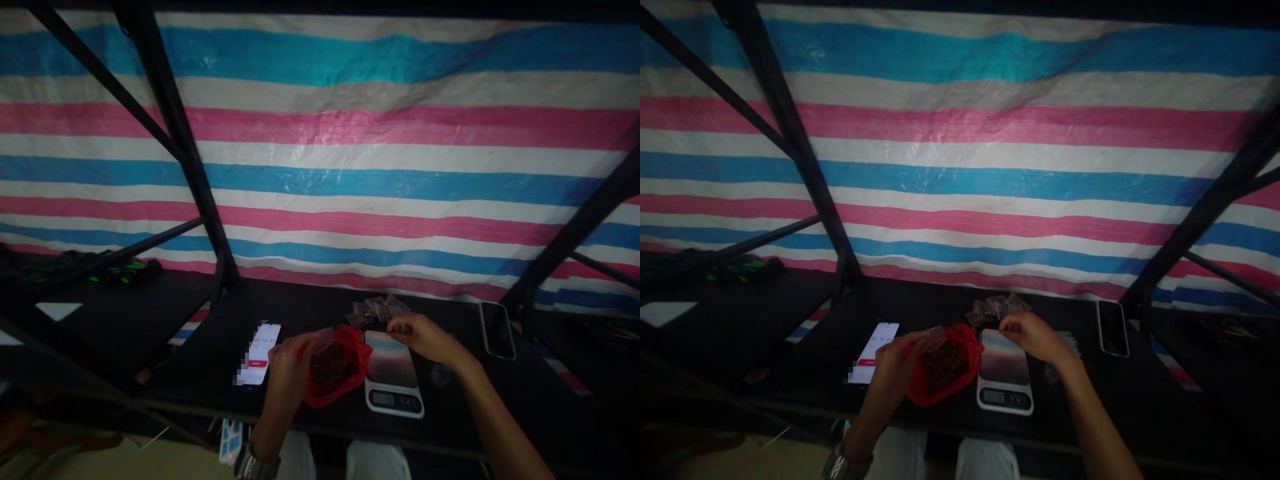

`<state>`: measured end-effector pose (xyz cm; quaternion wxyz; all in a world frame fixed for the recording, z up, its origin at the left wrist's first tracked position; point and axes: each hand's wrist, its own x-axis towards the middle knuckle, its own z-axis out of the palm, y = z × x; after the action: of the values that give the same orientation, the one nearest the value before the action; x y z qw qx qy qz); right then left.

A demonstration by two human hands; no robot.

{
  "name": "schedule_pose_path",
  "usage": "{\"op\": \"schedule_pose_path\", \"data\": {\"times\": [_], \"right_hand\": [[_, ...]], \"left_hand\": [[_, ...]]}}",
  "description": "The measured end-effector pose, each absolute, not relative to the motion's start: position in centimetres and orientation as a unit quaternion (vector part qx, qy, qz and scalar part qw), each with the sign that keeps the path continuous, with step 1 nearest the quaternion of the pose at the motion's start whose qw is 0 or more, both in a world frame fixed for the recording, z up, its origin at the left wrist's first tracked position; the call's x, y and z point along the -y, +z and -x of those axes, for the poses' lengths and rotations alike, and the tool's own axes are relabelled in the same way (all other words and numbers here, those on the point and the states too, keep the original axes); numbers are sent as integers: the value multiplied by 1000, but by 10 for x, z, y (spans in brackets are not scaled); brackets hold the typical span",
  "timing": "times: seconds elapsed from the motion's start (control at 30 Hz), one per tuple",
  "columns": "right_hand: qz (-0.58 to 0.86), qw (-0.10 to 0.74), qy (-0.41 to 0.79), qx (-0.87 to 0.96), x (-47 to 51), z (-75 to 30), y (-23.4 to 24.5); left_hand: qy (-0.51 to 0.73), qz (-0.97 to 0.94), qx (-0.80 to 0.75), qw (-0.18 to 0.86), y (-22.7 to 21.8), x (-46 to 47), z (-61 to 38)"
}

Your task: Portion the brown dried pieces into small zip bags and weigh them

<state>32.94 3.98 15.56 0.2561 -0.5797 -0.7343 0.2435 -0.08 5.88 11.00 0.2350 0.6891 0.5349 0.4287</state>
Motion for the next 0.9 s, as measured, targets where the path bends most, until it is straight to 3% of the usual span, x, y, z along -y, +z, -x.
{"op": "schedule_pose_path", "data": {"times": [0.23,0.5,0.9], "right_hand": [[500,232,214,807,-45,-239,163],[505,306,196,783,-59,-210,148],[570,357,171,720,-58,-204,127]], "left_hand": [[410,-699,-523,266,108,-59,7],[402,-715,-481,309,114,-61,-1],[331,-751,-520,236,112,-63,-4]]}}
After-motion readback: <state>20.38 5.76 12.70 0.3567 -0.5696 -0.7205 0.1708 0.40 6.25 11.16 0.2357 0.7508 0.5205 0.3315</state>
